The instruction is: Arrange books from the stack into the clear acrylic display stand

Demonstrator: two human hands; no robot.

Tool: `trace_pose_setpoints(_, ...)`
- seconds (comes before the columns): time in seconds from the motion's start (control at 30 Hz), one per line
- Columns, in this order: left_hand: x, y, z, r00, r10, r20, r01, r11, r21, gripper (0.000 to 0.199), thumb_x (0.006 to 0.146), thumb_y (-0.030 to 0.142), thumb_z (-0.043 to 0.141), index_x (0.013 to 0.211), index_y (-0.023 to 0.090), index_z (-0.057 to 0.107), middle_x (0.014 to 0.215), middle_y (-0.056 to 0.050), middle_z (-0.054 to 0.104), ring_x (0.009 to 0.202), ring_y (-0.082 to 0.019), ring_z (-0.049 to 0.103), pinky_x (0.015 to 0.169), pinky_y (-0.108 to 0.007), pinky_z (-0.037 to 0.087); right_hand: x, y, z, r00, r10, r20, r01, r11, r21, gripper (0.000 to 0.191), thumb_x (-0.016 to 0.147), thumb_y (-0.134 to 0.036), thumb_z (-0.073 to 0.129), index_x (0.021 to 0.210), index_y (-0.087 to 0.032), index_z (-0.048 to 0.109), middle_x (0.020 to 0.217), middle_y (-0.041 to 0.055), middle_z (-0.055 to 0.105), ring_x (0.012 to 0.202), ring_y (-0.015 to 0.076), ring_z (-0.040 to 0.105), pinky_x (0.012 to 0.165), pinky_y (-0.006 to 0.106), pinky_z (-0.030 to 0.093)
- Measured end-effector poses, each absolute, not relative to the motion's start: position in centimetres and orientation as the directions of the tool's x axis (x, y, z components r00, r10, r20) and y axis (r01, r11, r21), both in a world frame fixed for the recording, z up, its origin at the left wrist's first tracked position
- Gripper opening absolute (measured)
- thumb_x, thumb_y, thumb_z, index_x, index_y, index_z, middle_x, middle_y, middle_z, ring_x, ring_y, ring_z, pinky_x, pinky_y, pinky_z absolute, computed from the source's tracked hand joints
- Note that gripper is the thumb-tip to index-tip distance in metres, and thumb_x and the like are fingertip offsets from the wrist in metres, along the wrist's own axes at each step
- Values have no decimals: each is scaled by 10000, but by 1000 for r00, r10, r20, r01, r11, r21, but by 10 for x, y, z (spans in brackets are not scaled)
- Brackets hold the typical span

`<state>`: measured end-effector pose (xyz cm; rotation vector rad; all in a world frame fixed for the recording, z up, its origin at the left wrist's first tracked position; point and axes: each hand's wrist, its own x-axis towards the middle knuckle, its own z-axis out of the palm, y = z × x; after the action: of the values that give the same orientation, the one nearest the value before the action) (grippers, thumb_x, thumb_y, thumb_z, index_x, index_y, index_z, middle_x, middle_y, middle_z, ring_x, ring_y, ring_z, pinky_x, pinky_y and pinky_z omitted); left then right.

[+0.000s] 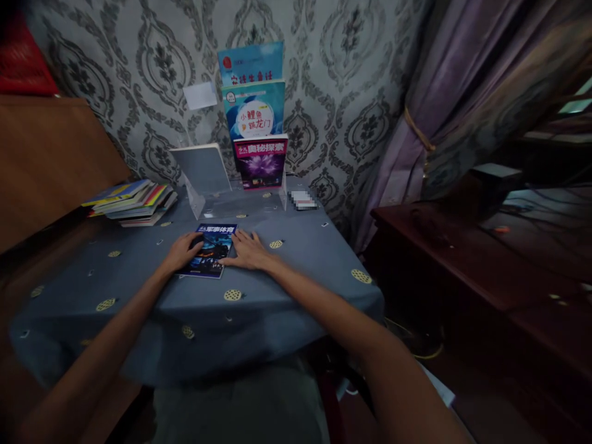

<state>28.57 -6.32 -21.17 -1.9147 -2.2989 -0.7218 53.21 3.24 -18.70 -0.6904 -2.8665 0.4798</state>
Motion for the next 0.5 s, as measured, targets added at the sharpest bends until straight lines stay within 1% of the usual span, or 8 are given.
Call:
trace_pose_setpoints(0.07, 284, -62, -213, -230, 914, 335, 936, 113, 335, 451, 928, 361, 485, 1290, 139, 639, 1305, -157, 672, 1229, -309, 598, 1106, -464, 425, 532, 33, -187, -885, 462, 60, 418, 843, -338, 1066, 885, -829, 354, 1575, -21, 273, 1641, 267, 250, 1558, 352, 189, 1248, 555, 112)
trace_pose_setpoints(0.23, 280, -61, -213, -239, 913, 332, 920, 104, 377, 434, 905, 335, 516, 1273, 151, 652, 1308, -139, 680, 1222, -309, 601, 1104, -482, 426, 532, 32, -187, -886, 459, 60, 414, 844, -340, 1025, 882, -825, 379, 1584, -83, 294, 1650, 238, 254, 1557, 351, 195, 1242, 579, 123)
trace_pose_setpoints(0.5, 279, -62, -212, -227, 913, 341, 909, 73, 409, 409, 878, 310, 551, 1238, 158, 672, 1274, -132, 697, 1209, -318, 606, 1101, -507, 429, 533, 28, -186, -880, 470, 73, 422, 842, -337, 968, 909, -778, 409, 1579, -87, 312, 1642, 228, 283, 1556, 332, 212, 1246, 573, 127)
